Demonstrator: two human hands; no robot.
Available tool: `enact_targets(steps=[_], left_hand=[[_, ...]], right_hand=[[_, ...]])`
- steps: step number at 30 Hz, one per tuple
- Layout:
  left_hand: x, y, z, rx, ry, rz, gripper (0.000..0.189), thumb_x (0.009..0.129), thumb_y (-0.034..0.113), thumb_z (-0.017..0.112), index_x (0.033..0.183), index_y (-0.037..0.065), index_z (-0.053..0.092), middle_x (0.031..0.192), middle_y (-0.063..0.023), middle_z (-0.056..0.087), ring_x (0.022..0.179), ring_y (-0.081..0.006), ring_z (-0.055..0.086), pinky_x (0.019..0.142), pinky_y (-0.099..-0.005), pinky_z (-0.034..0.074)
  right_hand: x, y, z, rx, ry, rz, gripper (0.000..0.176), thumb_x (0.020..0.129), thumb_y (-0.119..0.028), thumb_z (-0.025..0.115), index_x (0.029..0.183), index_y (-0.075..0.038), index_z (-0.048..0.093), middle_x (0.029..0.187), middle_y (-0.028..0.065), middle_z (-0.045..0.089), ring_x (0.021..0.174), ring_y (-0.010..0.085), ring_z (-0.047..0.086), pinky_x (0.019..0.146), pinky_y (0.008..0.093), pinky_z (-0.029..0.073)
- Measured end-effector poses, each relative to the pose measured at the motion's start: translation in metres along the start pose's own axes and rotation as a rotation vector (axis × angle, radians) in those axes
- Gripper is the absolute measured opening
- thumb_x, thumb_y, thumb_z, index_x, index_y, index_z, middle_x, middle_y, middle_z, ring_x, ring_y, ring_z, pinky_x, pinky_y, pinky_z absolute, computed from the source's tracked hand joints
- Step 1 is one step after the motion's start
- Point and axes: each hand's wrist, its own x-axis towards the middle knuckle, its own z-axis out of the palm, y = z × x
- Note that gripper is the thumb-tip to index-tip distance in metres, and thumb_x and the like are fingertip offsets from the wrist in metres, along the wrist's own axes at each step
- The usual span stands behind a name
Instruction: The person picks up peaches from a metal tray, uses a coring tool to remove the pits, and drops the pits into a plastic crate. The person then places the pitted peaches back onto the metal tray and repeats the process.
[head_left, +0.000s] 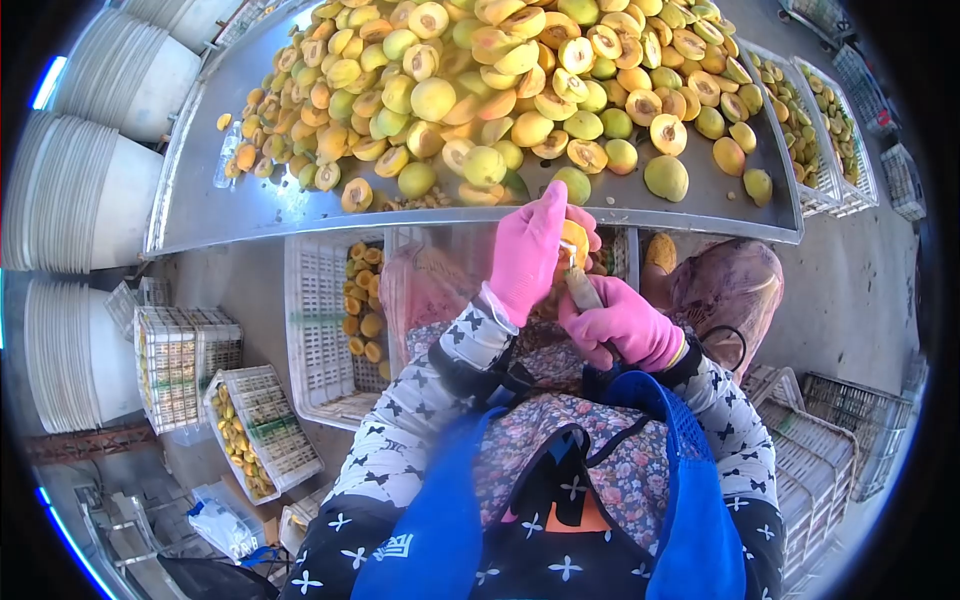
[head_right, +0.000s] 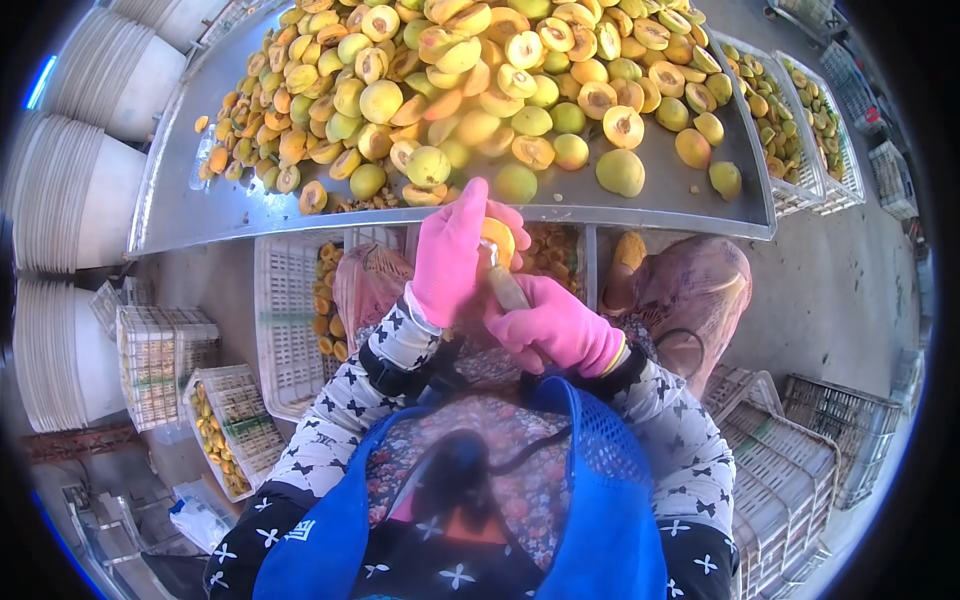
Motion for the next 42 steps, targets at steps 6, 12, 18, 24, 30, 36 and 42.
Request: enact_targets(steps=[6, 12, 18, 24, 30, 36, 42], left_hand=[[-0.001, 0.000, -0.002, -0.123, -0.014, -0.090, 0.051, 0.100, 0.049, 0.049, 0.097, 0.001, 0.065, 0.083, -0.0144, 0.068, 0.069, -0.0217, 0.066, 0.066, -0.0332, 0.055], [0.011, -0.014, -0.011, -0.251, -0.074, -0.287, 0.048, 0.100, 0.048, 0.048, 0.099, 0.001, 0.062, 0.090, -0.0156, 0.069, 0.071, -0.0236, 0.067, 0.067, -0.0347, 0.056], [0.017, -0.018, -0.014, 0.075, -0.047, 0.025, 0.041, 0.105, 0.037, 0.043, 0.103, 0.001, 0.062, 0.094, -0.0137, 0.070, 0.078, -0.0213, 0.070, 0.067, -0.0325, 0.056], [-0.040, 0.028, -0.101, 0.371, 0.038, -0.006, 0.035, 0.099, 0.033, 0.060, 0.106, 0.000, 0.068, 0.093, -0.0057, 0.070, 0.077, -0.0120, 0.063, 0.066, -0.0259, 0.051], [-0.042, 0.103, -0.223, 0.903, 0.708, 0.315, 0.045, 0.089, 0.035, 0.071, 0.121, 0.003, 0.065, 0.099, -0.0058, 0.068, 0.079, -0.0114, 0.062, 0.069, -0.0267, 0.049], [0.072, 0.062, -0.324, 1.209, 0.493, 0.028, 0.060, 0.077, 0.029, 0.080, 0.126, 0.002, 0.060, 0.106, -0.0106, 0.068, 0.095, -0.0202, 0.065, 0.082, -0.0317, 0.052], [0.044, 0.091, -0.253, 0.764, 0.504, 0.132, 0.054, 0.074, 0.018, 0.081, 0.118, -0.002, 0.057, 0.103, -0.0131, 0.066, 0.096, -0.0240, 0.066, 0.084, -0.0350, 0.054]], right_hand=[[-0.001, -0.007, -0.004, -0.080, 0.021, 0.050, 0.012, 0.077, -0.009, 0.063, 0.081, 0.001, 0.058, 0.058, 0.0024, 0.053, 0.042, 0.0118, 0.050, 0.042, 0.0245, 0.038], [-0.001, 0.004, -0.014, -0.230, 0.039, 0.109, 0.010, 0.081, -0.011, 0.063, 0.084, -0.003, 0.059, 0.064, 0.0002, 0.054, 0.048, 0.0097, 0.051, 0.045, 0.0240, 0.040], [-0.007, 0.019, -0.017, -0.344, 0.024, 0.005, 0.015, 0.081, -0.011, 0.069, 0.093, -0.005, 0.062, 0.074, -0.0015, 0.058, 0.054, 0.0095, 0.054, 0.049, 0.0268, 0.043], [-0.005, 0.028, -0.053, -1.439, 0.337, -0.193, 0.032, 0.083, -0.029, 0.069, 0.100, -0.004, 0.059, 0.085, 0.0205, 0.065, 0.087, 0.0419, 0.062, 0.075, 0.0495, 0.048], [0.005, 0.007, -0.063, -1.352, 0.617, -0.195, 0.029, 0.083, -0.028, 0.069, 0.098, -0.005, 0.061, 0.085, 0.0199, 0.064, 0.085, 0.0398, 0.064, 0.073, 0.0475, 0.049], [-0.020, -0.020, -0.027, -1.231, 0.490, -0.170, 0.027, 0.085, -0.025, 0.068, 0.100, -0.003, 0.059, 0.084, 0.0212, 0.063, 0.081, 0.0400, 0.063, 0.069, 0.0472, 0.048], [-0.015, -0.006, -0.025, -1.093, 0.620, -0.342, 0.024, 0.084, -0.020, 0.070, 0.098, -0.003, 0.062, 0.078, 0.0174, 0.063, 0.070, 0.0327, 0.062, 0.065, 0.0408, 0.049]])
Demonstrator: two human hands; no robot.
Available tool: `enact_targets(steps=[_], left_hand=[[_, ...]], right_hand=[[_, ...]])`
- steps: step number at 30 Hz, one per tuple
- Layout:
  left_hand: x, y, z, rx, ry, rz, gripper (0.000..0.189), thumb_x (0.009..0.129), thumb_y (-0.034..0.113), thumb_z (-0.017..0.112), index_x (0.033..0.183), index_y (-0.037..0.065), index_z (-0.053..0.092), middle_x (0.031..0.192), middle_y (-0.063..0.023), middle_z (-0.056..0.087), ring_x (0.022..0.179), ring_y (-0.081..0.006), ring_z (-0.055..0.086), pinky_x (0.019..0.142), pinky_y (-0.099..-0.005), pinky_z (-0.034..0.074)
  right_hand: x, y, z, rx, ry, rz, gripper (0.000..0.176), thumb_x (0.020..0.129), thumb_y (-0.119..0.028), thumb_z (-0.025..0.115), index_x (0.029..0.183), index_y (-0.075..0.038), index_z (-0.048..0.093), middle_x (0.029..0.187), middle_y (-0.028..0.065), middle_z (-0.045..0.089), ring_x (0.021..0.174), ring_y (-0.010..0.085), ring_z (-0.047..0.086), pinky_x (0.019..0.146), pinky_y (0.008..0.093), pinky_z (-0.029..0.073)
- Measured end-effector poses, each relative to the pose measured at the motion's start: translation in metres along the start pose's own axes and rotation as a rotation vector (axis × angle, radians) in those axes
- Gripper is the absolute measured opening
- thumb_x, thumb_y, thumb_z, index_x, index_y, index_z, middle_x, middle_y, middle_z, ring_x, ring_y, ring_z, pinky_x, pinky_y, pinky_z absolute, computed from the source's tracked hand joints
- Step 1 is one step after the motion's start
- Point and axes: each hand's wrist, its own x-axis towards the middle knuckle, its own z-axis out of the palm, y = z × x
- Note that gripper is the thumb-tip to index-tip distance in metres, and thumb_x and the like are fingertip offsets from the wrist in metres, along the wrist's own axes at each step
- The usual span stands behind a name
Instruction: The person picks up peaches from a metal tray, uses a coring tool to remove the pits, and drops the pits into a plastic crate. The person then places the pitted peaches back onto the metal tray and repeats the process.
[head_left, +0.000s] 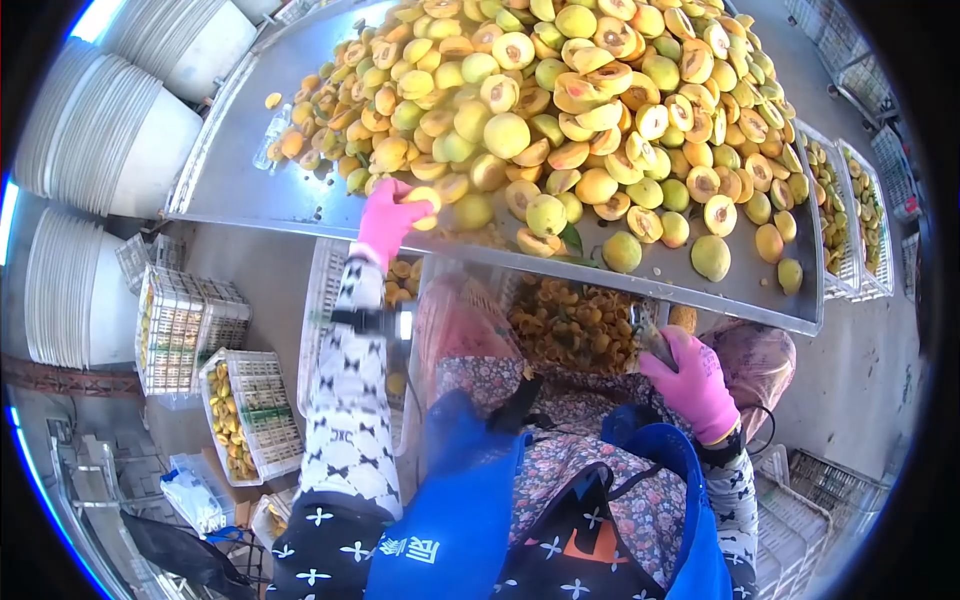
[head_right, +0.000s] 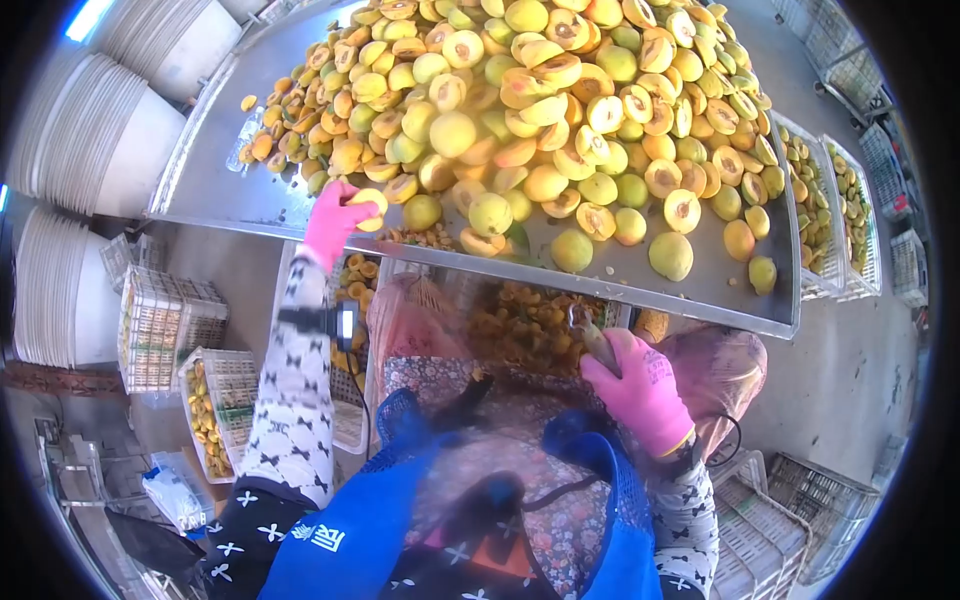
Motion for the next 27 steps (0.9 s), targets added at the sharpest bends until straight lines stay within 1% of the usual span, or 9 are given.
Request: enact_targets(steps=[3, 6, 11, 14, 15, 19, 22, 24, 27], left_hand=[[-0.066, 0.055, 0.034, -0.762, -0.218, 0.073, 0.050, 0.078, -0.001, 0.074, 0.124, -0.003, 0.054, 0.108, -0.0128, 0.065, 0.093, -0.0216, 0.066, 0.081, -0.0305, 0.056], [-0.115, 0.084, 0.087, -0.919, -0.521, 0.092, 0.048, 0.088, 0.010, 0.065, 0.132, -0.001, 0.049, 0.113, -0.0118, 0.062, 0.108, -0.0241, 0.061, 0.094, -0.0372, 0.051], [-0.158, 0.105, 0.166, -1.274, -0.792, -0.019, 0.039, 0.101, 0.024, 0.047, 0.132, 0.000, 0.050, 0.121, -0.0128, 0.058, 0.118, -0.0226, 0.054, 0.105, -0.0365, 0.041], [-0.172, 0.113, 0.178, -1.196, -0.728, -0.023, 0.037, 0.103, 0.023, 0.045, 0.131, -0.001, 0.049, 0.124, -0.0112, 0.055, 0.115, -0.0203, 0.055, 0.101, -0.0351, 0.043], [-0.176, 0.116, 0.178, -1.065, -0.675, 0.117, 0.033, 0.103, 0.021, 0.045, 0.128, 0.000, 0.049, 0.122, -0.0111, 0.056, 0.114, -0.0194, 0.055, 0.098, -0.0333, 0.045], [-0.189, 0.103, 0.199, -0.862, -0.459, 0.168, 0.031, 0.103, 0.020, 0.046, 0.127, 0.001, 0.050, 0.122, -0.0102, 0.057, 0.109, -0.0183, 0.057, 0.092, -0.0317, 0.048], [-0.189, 0.106, 0.201, -1.012, -0.448, 0.101, 0.033, 0.104, 0.025, 0.044, 0.129, 0.003, 0.050, 0.120, -0.0097, 0.060, 0.109, -0.0204, 0.058, 0.094, -0.0348, 0.049], [-0.178, 0.104, 0.194, -0.974, -0.377, 0.077, 0.034, 0.104, 0.026, 0.046, 0.129, 0.003, 0.050, 0.121, -0.0117, 0.060, 0.110, -0.0222, 0.059, 0.093, -0.0372, 0.050], [-0.162, 0.100, 0.178, -1.316, -0.451, -0.125, 0.052, 0.099, 0.038, 0.054, 0.138, 0.004, 0.044, 0.133, -0.0169, 0.055, 0.119, -0.0334, 0.056, 0.098, -0.0502, 0.048]], right_hand=[[0.011, -0.026, 0.011, 0.406, 0.009, 0.154, 0.020, 0.084, -0.014, 0.072, 0.100, -0.004, 0.063, 0.073, 0.0077, 0.062, 0.059, 0.0172, 0.058, 0.057, 0.0308, 0.047], [0.023, -0.058, 0.015, 0.919, 0.020, 0.280, 0.018, 0.085, -0.013, 0.074, 0.100, -0.006, 0.065, 0.077, -0.0049, 0.061, 0.060, 0.0014, 0.054, 0.053, 0.0171, 0.041], [0.033, -0.043, 0.031, 0.641, 0.331, 0.150, 0.025, 0.084, -0.020, 0.075, 0.100, -0.002, 0.066, 0.076, 0.0067, 0.066, 0.065, 0.0133, 0.061, 0.061, 0.0302, 0.050], [0.028, -0.036, 0.025, 0.433, 0.349, 0.155, 0.031, 0.083, -0.024, 0.075, 0.100, -0.001, 0.066, 0.080, 0.0138, 0.067, 0.071, 0.0222, 0.064, 0.068, 0.0359, 0.052], [0.027, -0.030, 0.030, 0.424, 0.385, 0.062, 0.031, 0.083, -0.026, 0.074, 0.099, -0.001, 0.065, 0.081, 0.0153, 0.067, 0.073, 0.0258, 0.066, 0.069, 0.0363, 0.052], [0.027, -0.025, 0.024, 0.291, 0.314, 0.069, 0.028, 0.086, -0.026, 0.069, 0.097, 0.000, 0.065, 0.082, 0.0154, 0.067, 0.077, 0.0267, 0.068, 0.071, 0.0358, 0.052], [0.024, -0.027, 0.016, 0.506, 0.183, 0.159, 0.024, 0.084, -0.022, 0.070, 0.097, -0.001, 0.065, 0.082, 0.0155, 0.067, 0.076, 0.0264, 0.068, 0.069, 0.0358, 0.052], [0.004, -0.037, 0.004, 0.645, -0.119, -0.117, 0.020, 0.081, -0.017, 0.072, 0.095, -0.003, 0.065, 0.081, 0.0148, 0.067, 0.073, 0.0257, 0.068, 0.066, 0.0356, 0.052], [-0.004, -0.027, 0.028, 0.182, 0.330, -0.387, 0.030, 0.078, -0.013, 0.078, 0.103, -0.004, 0.065, 0.082, 0.0125, 0.067, 0.068, 0.0256, 0.067, 0.066, 0.0364, 0.053]])
